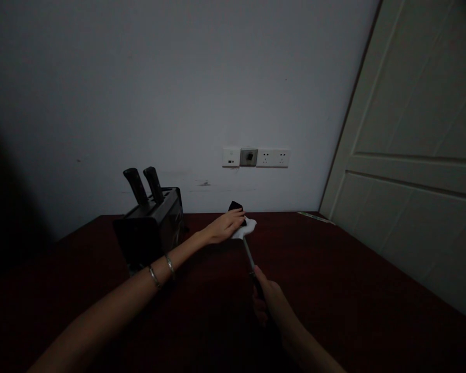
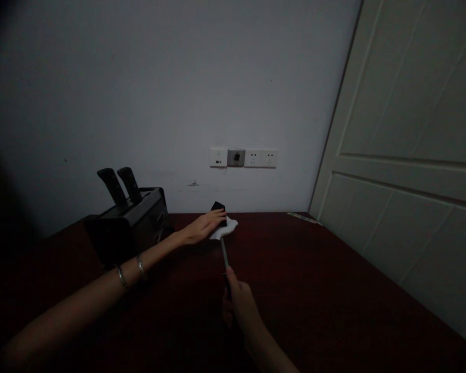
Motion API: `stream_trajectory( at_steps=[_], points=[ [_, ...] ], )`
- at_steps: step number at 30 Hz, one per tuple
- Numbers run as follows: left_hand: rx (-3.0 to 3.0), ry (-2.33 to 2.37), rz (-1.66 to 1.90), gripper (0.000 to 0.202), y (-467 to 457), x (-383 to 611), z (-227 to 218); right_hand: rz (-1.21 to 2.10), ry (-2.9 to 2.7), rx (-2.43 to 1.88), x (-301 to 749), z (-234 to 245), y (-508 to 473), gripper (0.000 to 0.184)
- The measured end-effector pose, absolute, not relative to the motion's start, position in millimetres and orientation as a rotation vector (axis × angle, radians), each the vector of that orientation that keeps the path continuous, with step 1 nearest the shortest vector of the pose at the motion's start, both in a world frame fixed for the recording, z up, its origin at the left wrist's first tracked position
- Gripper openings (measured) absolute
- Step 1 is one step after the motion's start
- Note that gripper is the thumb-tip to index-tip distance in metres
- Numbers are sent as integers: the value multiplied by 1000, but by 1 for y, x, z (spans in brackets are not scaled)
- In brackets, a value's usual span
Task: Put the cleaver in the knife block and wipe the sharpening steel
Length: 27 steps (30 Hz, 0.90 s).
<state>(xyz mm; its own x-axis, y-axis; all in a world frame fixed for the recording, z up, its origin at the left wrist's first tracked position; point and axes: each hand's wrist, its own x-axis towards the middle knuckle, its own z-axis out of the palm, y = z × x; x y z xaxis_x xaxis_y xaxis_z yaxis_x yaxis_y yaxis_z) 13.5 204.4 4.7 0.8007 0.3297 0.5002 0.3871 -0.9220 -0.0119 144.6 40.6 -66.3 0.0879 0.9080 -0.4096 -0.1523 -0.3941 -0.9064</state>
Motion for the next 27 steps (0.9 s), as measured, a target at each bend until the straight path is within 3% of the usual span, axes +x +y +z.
stream_trajectory(
  at_steps=[8, 27],
  points=[
    [-2745, -564, -654, 31, 222, 25, 12, 1488, -894, -1399, 144, -65, 33, 48],
    [-2615, -511, -557, 45, 232, 30, -3, 1533, -885, -1389, 145, -65, 30, 48]
  ],
)
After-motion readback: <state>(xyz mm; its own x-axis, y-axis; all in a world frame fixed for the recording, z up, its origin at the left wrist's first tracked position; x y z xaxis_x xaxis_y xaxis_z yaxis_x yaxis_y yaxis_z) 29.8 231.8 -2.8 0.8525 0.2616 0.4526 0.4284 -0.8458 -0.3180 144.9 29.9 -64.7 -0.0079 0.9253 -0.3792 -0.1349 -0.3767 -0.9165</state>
